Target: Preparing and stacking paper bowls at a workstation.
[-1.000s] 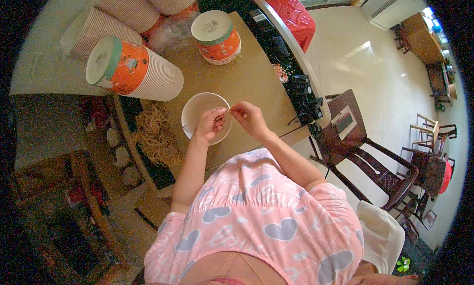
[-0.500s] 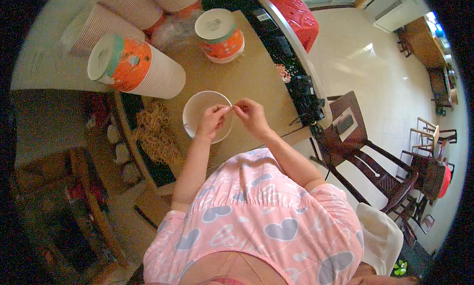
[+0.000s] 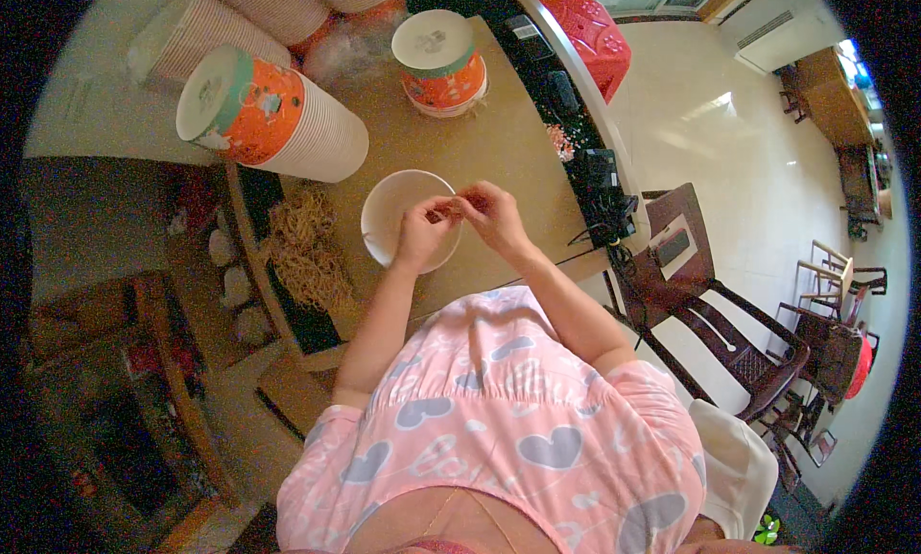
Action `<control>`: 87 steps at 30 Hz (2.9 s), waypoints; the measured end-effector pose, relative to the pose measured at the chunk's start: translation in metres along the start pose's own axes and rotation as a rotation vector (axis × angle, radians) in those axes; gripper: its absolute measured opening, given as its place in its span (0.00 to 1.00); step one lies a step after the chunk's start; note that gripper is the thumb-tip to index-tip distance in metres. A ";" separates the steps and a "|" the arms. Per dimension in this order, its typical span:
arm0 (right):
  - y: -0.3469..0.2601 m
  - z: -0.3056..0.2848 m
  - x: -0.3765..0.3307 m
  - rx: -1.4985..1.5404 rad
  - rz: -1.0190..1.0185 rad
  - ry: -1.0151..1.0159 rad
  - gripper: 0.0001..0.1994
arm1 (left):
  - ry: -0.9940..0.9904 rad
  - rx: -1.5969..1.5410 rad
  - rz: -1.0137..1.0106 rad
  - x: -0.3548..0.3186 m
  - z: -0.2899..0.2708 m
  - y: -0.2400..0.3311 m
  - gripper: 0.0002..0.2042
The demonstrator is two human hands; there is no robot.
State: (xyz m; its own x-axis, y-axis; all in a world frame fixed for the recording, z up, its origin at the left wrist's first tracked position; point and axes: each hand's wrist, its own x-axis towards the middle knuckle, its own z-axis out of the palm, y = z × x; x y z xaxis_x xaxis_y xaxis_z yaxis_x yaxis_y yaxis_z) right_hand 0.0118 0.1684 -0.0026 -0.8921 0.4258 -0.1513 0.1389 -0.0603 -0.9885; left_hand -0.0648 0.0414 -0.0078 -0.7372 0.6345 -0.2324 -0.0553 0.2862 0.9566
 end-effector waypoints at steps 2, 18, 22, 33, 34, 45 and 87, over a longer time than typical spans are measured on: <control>0.003 0.002 0.002 -0.031 -0.047 -0.003 0.04 | 0.062 0.107 -0.030 0.000 -0.001 0.001 0.05; -0.003 0.022 -0.002 -0.265 -0.193 -0.034 0.15 | 0.290 -0.003 -0.016 -0.004 -0.010 -0.008 0.04; 0.007 0.021 -0.001 -0.305 -0.202 -0.016 0.13 | 0.294 -0.041 -0.005 -0.002 -0.012 -0.012 0.04; 0.005 0.018 0.001 -0.279 -0.226 0.039 0.09 | 0.379 0.000 0.097 -0.004 -0.006 -0.008 0.04; 0.005 0.016 0.002 -0.279 -0.229 0.039 0.09 | 0.386 -0.022 0.093 -0.003 -0.003 -0.009 0.04; 0.001 0.004 0.000 -0.386 -0.334 0.045 0.04 | 0.233 0.396 0.063 -0.028 -0.016 0.038 0.07; -0.010 0.000 0.051 -0.564 -0.120 -0.102 0.07 | 0.380 0.523 0.132 -0.030 -0.096 -0.029 0.07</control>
State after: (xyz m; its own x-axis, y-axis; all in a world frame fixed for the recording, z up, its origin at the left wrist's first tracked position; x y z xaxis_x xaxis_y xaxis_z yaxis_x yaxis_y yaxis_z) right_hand -0.0352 0.1911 -0.0009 -0.9487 0.3094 -0.0657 0.2169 0.4850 -0.8472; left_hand -0.1058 -0.0554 -0.0117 -0.9071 0.4177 0.0509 0.3157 0.5955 0.7387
